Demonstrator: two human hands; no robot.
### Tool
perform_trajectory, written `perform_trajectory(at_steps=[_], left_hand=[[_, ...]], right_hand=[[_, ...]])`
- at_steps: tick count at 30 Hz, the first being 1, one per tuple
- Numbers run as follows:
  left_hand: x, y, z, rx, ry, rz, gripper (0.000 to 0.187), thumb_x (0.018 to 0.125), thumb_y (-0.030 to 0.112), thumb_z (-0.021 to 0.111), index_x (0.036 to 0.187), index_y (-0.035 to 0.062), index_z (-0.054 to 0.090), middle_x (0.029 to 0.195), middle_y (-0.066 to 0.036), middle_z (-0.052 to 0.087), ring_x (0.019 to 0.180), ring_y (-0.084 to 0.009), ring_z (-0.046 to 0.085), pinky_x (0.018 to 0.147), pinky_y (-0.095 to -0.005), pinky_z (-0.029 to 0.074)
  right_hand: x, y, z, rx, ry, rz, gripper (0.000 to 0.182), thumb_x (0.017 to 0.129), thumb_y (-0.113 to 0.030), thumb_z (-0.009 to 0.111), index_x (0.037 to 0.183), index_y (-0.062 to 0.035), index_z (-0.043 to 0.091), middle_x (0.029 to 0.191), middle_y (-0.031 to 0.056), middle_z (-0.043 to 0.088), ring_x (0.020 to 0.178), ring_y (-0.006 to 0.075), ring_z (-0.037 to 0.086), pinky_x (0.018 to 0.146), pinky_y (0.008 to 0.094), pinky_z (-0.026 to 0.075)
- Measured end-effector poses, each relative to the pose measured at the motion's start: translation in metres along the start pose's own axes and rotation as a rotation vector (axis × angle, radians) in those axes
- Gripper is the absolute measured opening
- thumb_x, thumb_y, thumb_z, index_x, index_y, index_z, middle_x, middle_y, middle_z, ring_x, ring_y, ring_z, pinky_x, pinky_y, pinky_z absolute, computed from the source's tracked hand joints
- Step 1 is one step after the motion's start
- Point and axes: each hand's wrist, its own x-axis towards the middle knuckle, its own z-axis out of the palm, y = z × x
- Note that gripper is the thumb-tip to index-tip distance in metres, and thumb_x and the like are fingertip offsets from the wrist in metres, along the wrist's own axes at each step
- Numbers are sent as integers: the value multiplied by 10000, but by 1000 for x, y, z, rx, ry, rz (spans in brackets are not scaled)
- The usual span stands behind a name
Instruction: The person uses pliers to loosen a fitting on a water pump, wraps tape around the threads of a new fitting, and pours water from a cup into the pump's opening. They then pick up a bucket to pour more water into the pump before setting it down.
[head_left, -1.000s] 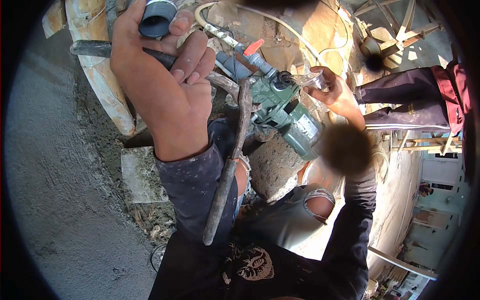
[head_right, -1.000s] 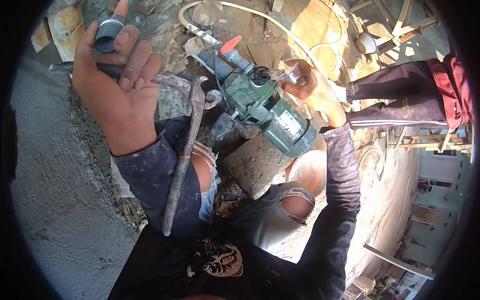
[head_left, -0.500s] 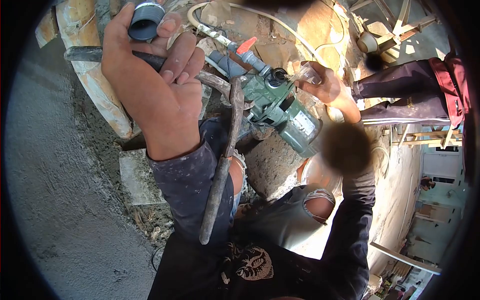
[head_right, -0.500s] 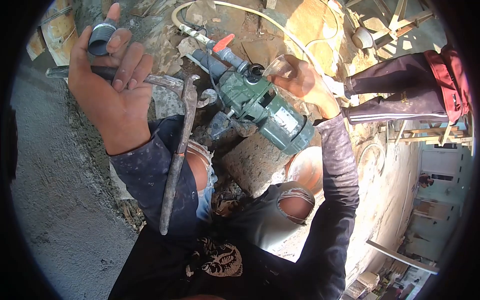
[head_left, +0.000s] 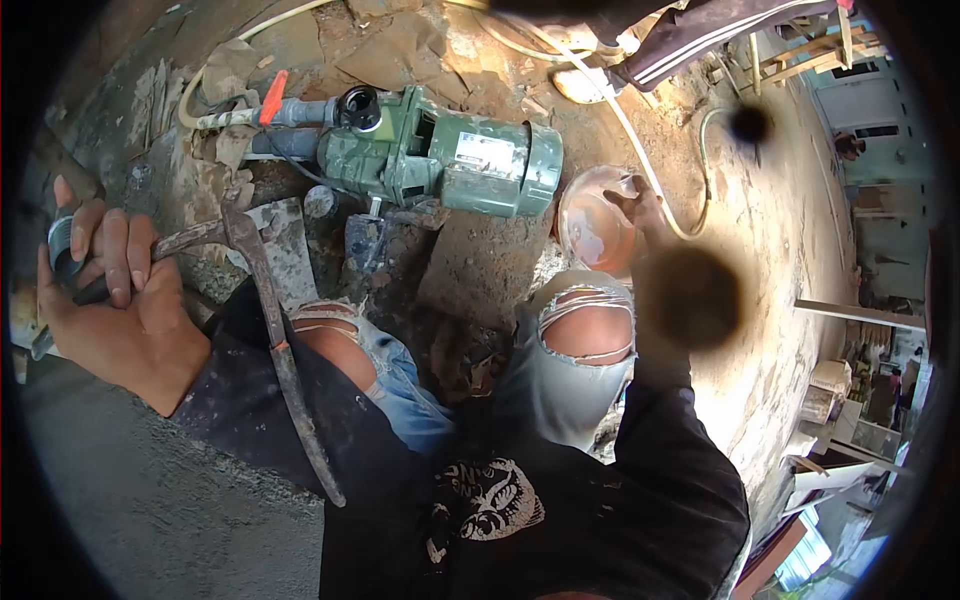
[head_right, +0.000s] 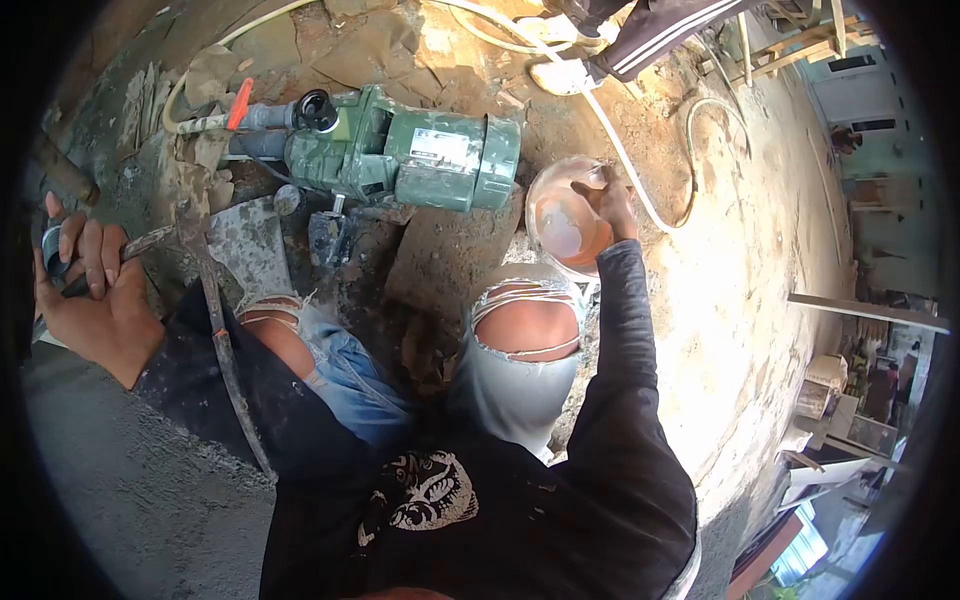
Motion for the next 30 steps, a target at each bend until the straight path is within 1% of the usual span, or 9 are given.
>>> perform_trajectory(at_steps=[2, 6, 8, 11, 16, 18, 20, 24, 30], left_hand=[[4, -6, 1, 7, -10, -27, 468, 981, 215, 429, 1330, -97, 411, 842, -38, 453, 475, -73, 268, 430, -242, 280], [1, -12, 18, 56, 23, -29, 464, 973, 198, 438, 1327, -100, 419, 811, -33, 456, 459, -73, 250, 445, -243, 263], [0, -10, 21, 89, 16, -15, 466, 975, 203, 436, 1330, -99, 420, 811, -32, 458, 458, -70, 248, 443, -243, 260], [-5, -1, 25, 93, -15, -27, 470, 978, 215, 436, 1332, -94, 427, 803, -28, 459, 450, -67, 238, 438, -241, 251], [-7, -7, 40, 77, 84, 4, 463, 996, 272, 423, 1299, -74, 479, 768, -19, 465, 437, -57, 232, 376, -232, 228], [-8, -9, 43, 60, 87, 13, 462, 998, 279, 415, 1288, -73, 490, 760, -18, 472, 431, -59, 231, 374, -234, 230], [-8, -14, 48, 61, 122, 34, 470, 1000, 295, 401, 1272, -74, 503, 747, -18, 494, 420, -62, 235, 371, -236, 240], [-9, -14, 49, 25, 161, 52, 479, 997, 311, 400, 1255, -73, 525, 741, -26, 524, 410, -60, 249, 369, -233, 255], [-10, -9, 35, -43, 100, 86, 495, 992, 286, 429, 1304, -94, 483, 768, -21, 496, 424, -58, 261, 390, -237, 269]], right_hand=[[-15, 28, 19, -465, -490, 153, 833, 667, -451, 848, 1393, -194, 531, 1410, 205, 512, 1380, 498, 281, 1158, 483, 261], [-39, 73, 73, -412, -622, 113, 803, 680, -375, 836, 1393, -193, 515, 1431, 217, 477, 1339, 497, 374, 1113, 516, 337], [-44, 67, 95, -696, -465, 90, 731, 779, -342, 790, 1400, -143, 459, 1292, 217, 570, 1245, 342, 531, 1036, 438, 436], [-48, 58, 101, -679, -447, 111, 728, 769, -314, 790, 1393, -129, 464, 1309, 214, 564, 1230, 361, 544, 1039, 457, 436], [-53, 10, 60, -360, -497, 98, 723, 753, -267, 789, 1382, -106, 472, 1337, 209, 554, 1207, 392, 564, 1043, 487, 436], [-56, 37, 65, -264, -523, 85, 722, 749, -257, 789, 1380, -101, 473, 1342, 208, 552, 1202, 398, 568, 1043, 493, 436], [-49, 115, 100, 1487, -668, 373, 591, 814, -179, 762, 1324, -45, 496, 1244, 145, 630, 1145, 302, 614, 1021, 422, 462], [-43, 65, 40, 709, -346, 116, 552, 825, -148, 756, 1305, -43, 504, 1224, 128, 641, 1137, 272, 612, 1014, 398, 463], [-27, -65, -52, 553, -195, -58, 495, 843, -101, 746, 1278, -41, 516, 1193, 102, 658, 1126, 226, 610, 1005, 363, 465]])
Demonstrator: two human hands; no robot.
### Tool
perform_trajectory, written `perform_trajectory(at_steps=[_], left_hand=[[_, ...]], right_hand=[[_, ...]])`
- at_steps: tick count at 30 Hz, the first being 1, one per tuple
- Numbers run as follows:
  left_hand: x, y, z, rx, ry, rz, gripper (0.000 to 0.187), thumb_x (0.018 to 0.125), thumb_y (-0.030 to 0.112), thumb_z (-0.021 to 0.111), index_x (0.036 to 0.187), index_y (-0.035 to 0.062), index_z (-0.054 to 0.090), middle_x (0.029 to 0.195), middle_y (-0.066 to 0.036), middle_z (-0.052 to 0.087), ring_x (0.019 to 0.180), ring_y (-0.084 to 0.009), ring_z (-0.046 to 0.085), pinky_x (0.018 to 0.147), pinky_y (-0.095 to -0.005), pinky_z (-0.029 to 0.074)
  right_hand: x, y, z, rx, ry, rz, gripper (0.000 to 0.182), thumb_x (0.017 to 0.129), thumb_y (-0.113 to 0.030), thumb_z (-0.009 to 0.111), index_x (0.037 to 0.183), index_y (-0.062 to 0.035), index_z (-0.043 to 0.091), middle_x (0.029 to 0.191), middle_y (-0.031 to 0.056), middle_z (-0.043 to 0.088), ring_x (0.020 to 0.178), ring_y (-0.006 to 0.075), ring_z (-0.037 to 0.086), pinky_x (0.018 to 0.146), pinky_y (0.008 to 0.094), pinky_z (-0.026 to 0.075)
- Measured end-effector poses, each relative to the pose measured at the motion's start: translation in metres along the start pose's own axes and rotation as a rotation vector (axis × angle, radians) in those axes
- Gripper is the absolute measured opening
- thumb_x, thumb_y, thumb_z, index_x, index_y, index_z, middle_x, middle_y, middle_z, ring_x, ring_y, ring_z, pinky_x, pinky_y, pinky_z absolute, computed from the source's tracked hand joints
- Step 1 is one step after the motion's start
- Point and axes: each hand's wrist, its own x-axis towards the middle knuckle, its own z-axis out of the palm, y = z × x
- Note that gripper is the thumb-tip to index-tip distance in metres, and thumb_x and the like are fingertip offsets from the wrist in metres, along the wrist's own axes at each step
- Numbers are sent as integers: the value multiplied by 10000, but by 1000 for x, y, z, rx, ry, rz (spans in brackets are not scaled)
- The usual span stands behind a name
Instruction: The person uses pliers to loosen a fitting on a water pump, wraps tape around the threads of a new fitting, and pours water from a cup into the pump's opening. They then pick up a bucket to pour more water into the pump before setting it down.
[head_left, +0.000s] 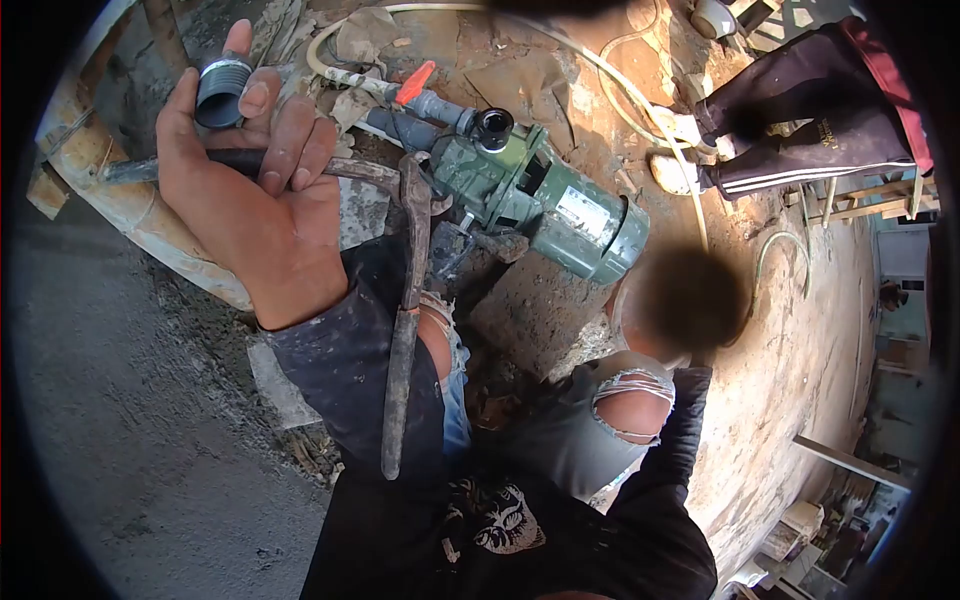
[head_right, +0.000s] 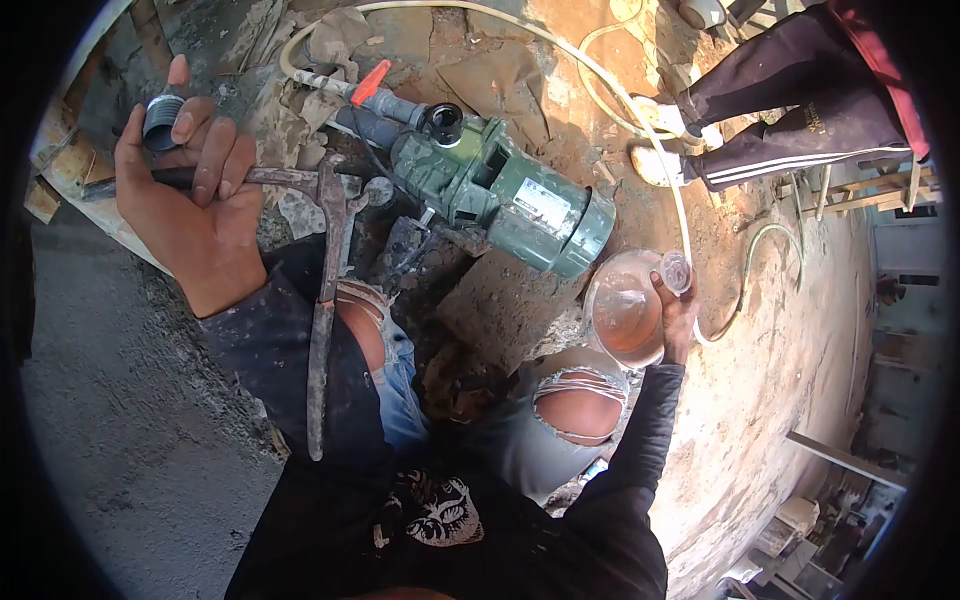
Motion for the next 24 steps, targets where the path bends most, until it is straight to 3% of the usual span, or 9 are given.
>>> perform_trajectory(at_steps=[3, 5, 8, 14, 17, 21, 23, 24], left_hand=[[-3, -1, 2, -24, 22, 25, 500, 995, 284, 426, 1312, -99, 480, 770, -23, 506, 420, -57, 264, 386, -238, 271], [-4, 1, 2, -18, 72, 56, 501, 997, 284, 425, 1313, -101, 480, 771, -27, 515, 416, -56, 266, 383, -238, 270], [-4, 7, -2, -83, 68, 43, 496, 1006, 285, 409, 1307, -102, 490, 763, -36, 548, 407, -55, 281, 372, -233, 276], [-4, 17, -9, -74, 88, 69, 497, 1017, 289, 391, 1310, -99, 492, 766, -30, 549, 406, -56, 289, 373, -234, 278], [-2, 23, -17, -106, -7, 35, 497, 1019, 290, 387, 1312, -97, 496, 769, -29, 549, 406, -57, 286, 379, -235, 278], [-2, 22, -13, -104, 20, 48, 501, 1018, 296, 396, 1310, -98, 498, 768, -27, 547, 407, -57, 284, 387, -236, 271], [-1, 18, 0, -60, 378, 153, 440, 981, 351, 515, 1169, -35, 611, 626, -10, 595, 339, -74, 324, 331, -233, 291], [-1, 19, -1, -62, 383, 154, 440, 981, 351, 515, 1169, -35, 611, 626, -10, 595, 339, -74, 324, 331, -233, 291]], right_hand=[[10, -61, 16, -6, -14, -63, 477, 848, -85, 743, 1268, -40, 521, 1182, 93, 664, 1122, 211, 609, 1002, 351, 465], [27, -102, 44, 210, -102, -308, 488, 823, -45, 771, 1251, -63, 537, 1197, 100, 660, 1106, 182, 604, 991, 330, 459], [40, -144, 90, 314, -190, -346, 501, 807, -31, 785, 1244, -70, 543, 1199, 89, 652, 1100, 165, 600, 993, 327, 461], [73, -201, 167, 204, -489, -499, 554, 770, -27, 819, 1244, -63, 536, 1152, 66, 656, 1087, 162, 611, 952, 313, 484], [75, -216, 194, 188, -546, -463, 560, 765, -56, 834, 1240, -66, 537, 1149, 70, 659, 1075, 170, 619, 931, 319, 497], [78, -233, 211, -111, -565, -590, 592, 757, -169, 858, 1242, -55, 537, 1131, 93, 665, 1048, 187, 638, 914, 323, 511], [75, -237, 216, -172, -553, -602, 621, 749, -196, 863, 1255, -53, 533, 1122, 105, 664, 1047, 197, 642, 911, 327, 513], [74, -239, 217, -221, -570, -580, 591, 765, -163, 850, 1251, -50, 533, 1131, 94, 647, 1055, 186, 619, 930, 320, 493]])
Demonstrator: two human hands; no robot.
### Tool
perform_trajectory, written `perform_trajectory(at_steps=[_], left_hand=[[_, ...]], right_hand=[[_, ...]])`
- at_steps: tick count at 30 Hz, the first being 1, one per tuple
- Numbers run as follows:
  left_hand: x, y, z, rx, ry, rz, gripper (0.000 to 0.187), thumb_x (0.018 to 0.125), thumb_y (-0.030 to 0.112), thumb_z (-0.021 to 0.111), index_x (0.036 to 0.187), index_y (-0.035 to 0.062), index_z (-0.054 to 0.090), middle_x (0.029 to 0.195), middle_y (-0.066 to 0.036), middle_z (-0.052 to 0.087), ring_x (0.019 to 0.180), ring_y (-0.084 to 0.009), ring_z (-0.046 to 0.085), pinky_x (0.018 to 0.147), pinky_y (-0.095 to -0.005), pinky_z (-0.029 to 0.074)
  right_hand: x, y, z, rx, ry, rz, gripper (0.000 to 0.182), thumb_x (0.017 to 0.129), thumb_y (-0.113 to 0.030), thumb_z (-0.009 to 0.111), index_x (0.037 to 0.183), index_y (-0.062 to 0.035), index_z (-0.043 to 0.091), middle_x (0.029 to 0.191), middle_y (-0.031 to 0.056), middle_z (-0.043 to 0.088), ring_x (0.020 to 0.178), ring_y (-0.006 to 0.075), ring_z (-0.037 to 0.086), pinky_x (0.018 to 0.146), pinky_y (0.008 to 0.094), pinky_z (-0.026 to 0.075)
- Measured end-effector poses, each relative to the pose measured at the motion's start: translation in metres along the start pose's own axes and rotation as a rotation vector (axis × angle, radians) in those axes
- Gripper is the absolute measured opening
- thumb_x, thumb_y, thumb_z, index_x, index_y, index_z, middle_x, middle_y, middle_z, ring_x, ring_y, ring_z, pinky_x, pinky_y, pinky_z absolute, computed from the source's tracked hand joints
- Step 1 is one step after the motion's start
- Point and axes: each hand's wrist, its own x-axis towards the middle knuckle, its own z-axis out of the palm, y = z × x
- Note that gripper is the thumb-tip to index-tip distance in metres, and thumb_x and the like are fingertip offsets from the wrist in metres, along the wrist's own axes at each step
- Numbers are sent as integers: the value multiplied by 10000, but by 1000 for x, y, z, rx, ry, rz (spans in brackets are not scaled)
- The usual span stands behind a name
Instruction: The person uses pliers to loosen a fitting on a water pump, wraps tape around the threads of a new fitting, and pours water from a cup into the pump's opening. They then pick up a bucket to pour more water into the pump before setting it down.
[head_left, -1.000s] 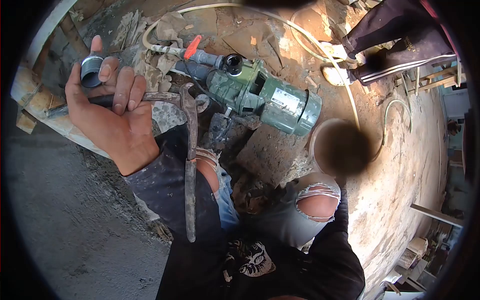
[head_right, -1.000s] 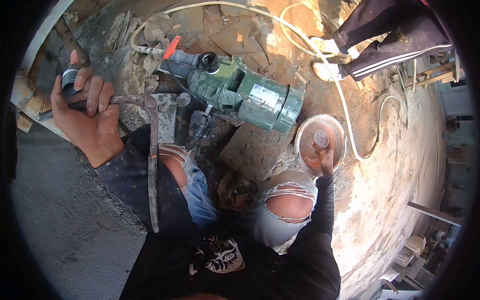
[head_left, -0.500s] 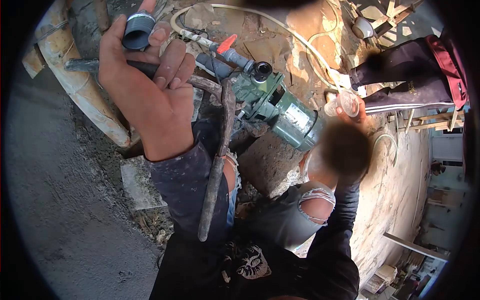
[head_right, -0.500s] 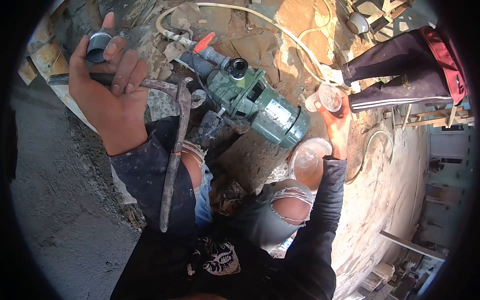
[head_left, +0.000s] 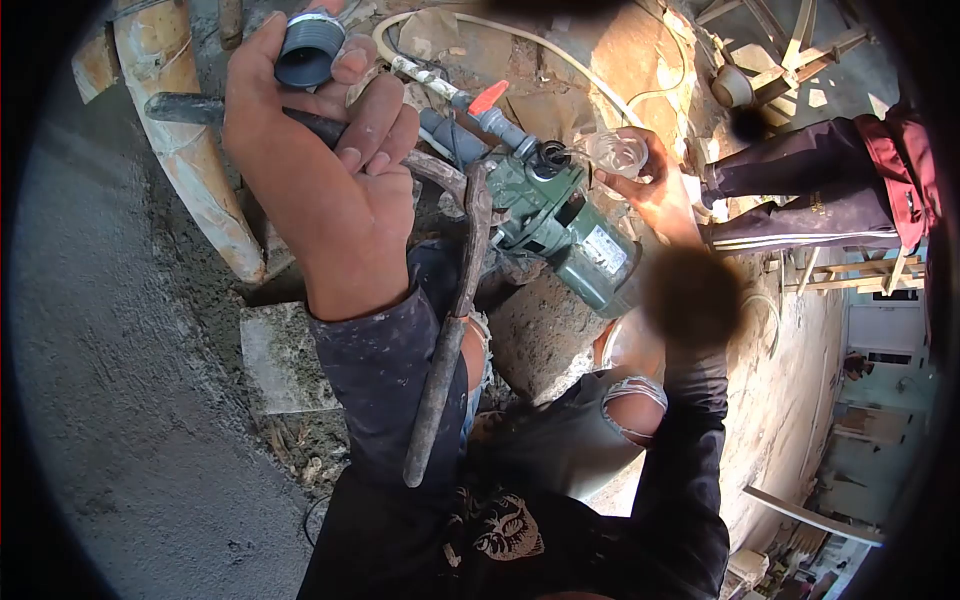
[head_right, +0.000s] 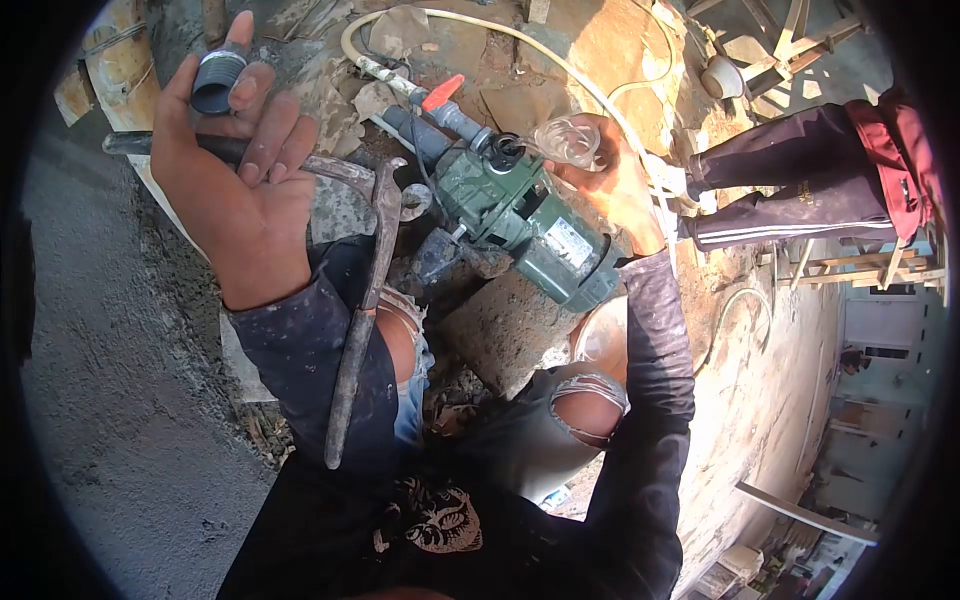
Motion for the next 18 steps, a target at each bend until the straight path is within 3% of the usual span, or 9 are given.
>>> perform_trajectory(at_steps=[2, 6, 8, 18], left_hand=[[2, 3, -1, -193, 52, -134, 445, 976, 357, 525, 1175, -32, 609, 632, -8, 598, 341, -74, 325, 334, -227, 284], [-3, 7, 3, -52, 15, -29, 428, 973, 359, 526, 1153, -15, 629, 635, -2, 598, 343, -73, 328, 336, -222, 278], [9, 9, -14, -62, -338, -122, 513, 1012, 306, 414, 1315, -101, 491, 768, -24, 545, 409, -56, 284, 392, -235, 263], [10, 6, -22, -63, -310, -134, 499, 1002, 315, 438, 1304, -75, 511, 759, -14, 536, 409, -52, 283, 392, -233, 257]], right_hand=[[2, -2, 2, -36, -37, 29, 562, 781, -130, 836, 1247, -47, 533, 1141, 83, 631, 1063, 175, 597, 949, 313, 474], [3, 3, 2, -99, -42, -58, 612, 735, -215, 864, 1244, -51, 565, 1116, 114, 664, 1043, 227, 641, 910, 351, 504], [3, 3, 2, -112, -48, -75, 602, 738, -227, 860, 1236, -49, 573, 1115, 116, 665, 1042, 235, 641, 916, 354, 497], [3, -16, -1, -228, -68, -30, 553, 759, -279, 836, 1205, -63, 591, 1075, 126, 671, 1033, 240, 631, 919, 354, 479]])
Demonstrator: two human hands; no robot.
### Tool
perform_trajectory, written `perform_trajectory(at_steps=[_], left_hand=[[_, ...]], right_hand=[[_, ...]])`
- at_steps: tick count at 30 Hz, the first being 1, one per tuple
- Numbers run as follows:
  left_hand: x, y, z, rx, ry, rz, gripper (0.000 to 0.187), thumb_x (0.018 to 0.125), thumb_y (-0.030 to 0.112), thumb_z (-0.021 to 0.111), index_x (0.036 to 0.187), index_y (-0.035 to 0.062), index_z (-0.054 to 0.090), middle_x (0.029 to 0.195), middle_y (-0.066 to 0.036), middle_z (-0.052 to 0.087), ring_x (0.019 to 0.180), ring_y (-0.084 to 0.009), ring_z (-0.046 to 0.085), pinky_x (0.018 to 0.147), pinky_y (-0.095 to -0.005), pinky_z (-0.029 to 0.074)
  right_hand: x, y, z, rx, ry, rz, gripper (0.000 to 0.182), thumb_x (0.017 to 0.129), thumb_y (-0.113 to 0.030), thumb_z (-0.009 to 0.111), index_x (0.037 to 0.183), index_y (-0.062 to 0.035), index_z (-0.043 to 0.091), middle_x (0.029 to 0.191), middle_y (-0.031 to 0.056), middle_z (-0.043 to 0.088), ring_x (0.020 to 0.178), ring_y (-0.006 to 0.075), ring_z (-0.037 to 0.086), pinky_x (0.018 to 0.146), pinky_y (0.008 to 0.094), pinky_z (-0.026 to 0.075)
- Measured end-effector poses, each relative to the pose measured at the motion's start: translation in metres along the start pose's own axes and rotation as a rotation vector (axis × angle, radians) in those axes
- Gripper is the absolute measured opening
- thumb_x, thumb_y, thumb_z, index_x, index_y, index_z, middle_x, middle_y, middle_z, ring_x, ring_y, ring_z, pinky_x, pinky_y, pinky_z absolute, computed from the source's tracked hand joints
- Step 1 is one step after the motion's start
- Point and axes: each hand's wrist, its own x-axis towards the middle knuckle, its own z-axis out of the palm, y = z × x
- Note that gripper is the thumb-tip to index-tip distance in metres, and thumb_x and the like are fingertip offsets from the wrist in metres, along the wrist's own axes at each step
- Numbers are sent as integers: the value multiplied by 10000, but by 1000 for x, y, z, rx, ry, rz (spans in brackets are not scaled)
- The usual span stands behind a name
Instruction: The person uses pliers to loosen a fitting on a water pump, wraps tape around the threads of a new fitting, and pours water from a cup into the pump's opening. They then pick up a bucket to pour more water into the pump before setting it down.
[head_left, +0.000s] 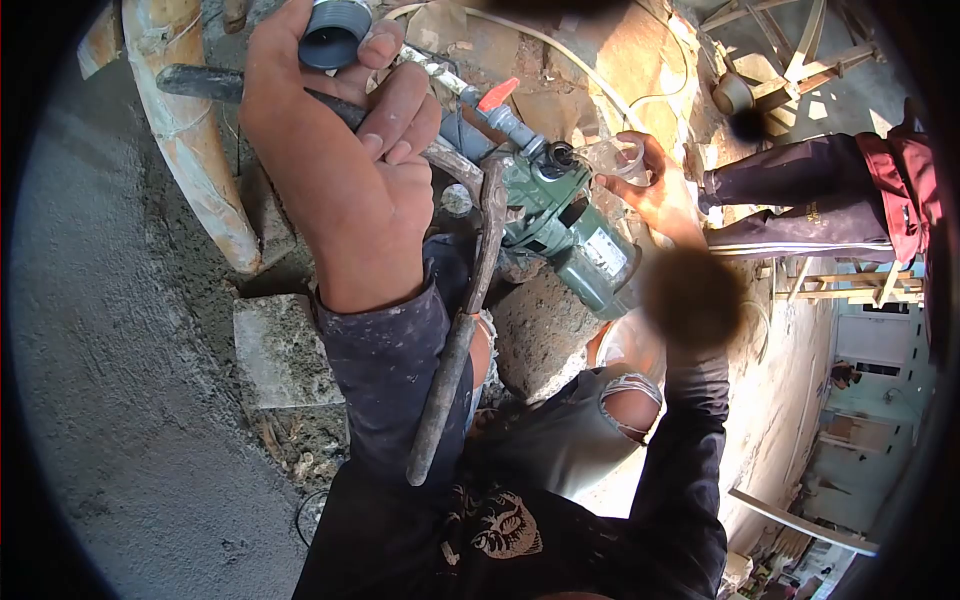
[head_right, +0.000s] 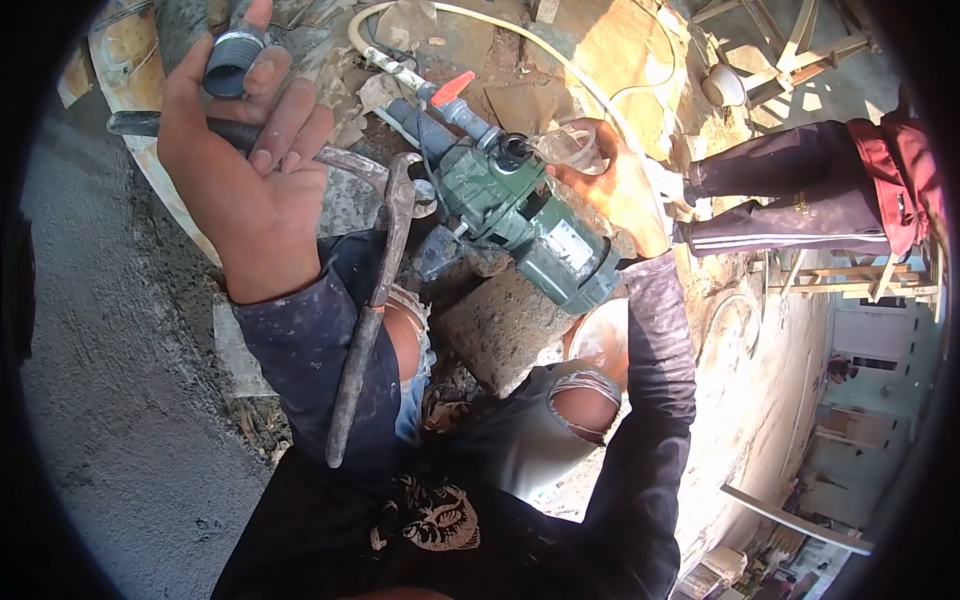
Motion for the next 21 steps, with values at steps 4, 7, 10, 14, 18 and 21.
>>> perform_trajectory(at_steps=[4, 7, 10, 14, 18, 21], left_hand=[[0, 0, 0, 4, 16, 4, 484, 1002, 315, 439, 1287, -67, 524, 764, -14, 539, 409, -50, 284, 392, -232, 256], [-1, -8, 10, -14, 155, 52, 441, 988, 337, 480, 1203, -31, 591, 704, -6, 570, 378, -60, 308, 365, -225, 267], [-1, -9, 13, -114, 285, 58, 404, 974, 358, 521, 1118, 7, 659, 643, 3, 601, 346, -71, 332, 339, -217, 279], [-1, -8, 11, -203, 271, 20, 406, 975, 356, 519, 1121, 4, 661, 637, 3, 599, 346, -71, 334, 339, -215, 282], [0, -9, 9, -213, 228, 38, 410, 976, 354, 518, 1124, -2, 657, 629, 1, 593, 346, -71, 338, 337, -217, 286], [0, -8, 11, -218, 272, 37, 417, 977, 354, 515, 1133, -8, 651, 630, -2, 594, 345, -71, 342, 334, -217, 288]], right_hand=[[1, -9, -4, -43, -22, -17, 566, 757, -291, 840, 1211, -63, 591, 1066, 141, 670, 1024, 255, 631, 906, 361, 480], [4, -4, -3, -64, -24, -15, 578, 757, -296, 843, 1219, -60, 588, 1068, 157, 670, 1016, 263, 635, 900, 370, 484], [5, -5, -5, -38, -33, -37, 583, 758, -299, 845, 1224, -61, 586, 1075, 174, 671, 1009, 272, 640, 895, 378, 487], [5, -7, -5, -55, -25, -28, 604, 749, -320, 850, 1229, -66, 585, 1081, 181, 672, 1015, 278, 642, 893, 379, 490], [5, -16, -8, -97, -39, -17, 644, 737, -365, 851, 1242, -71, 580, 1042, 171, 681, 909, 260, 644, 809, 364, 509], [5, -21, -8, -157, -32, -30, 657, 732, -381, 851, 1247, -76, 579, 967, 158, 679, 807, 237, 627, 730, 351, 508]])
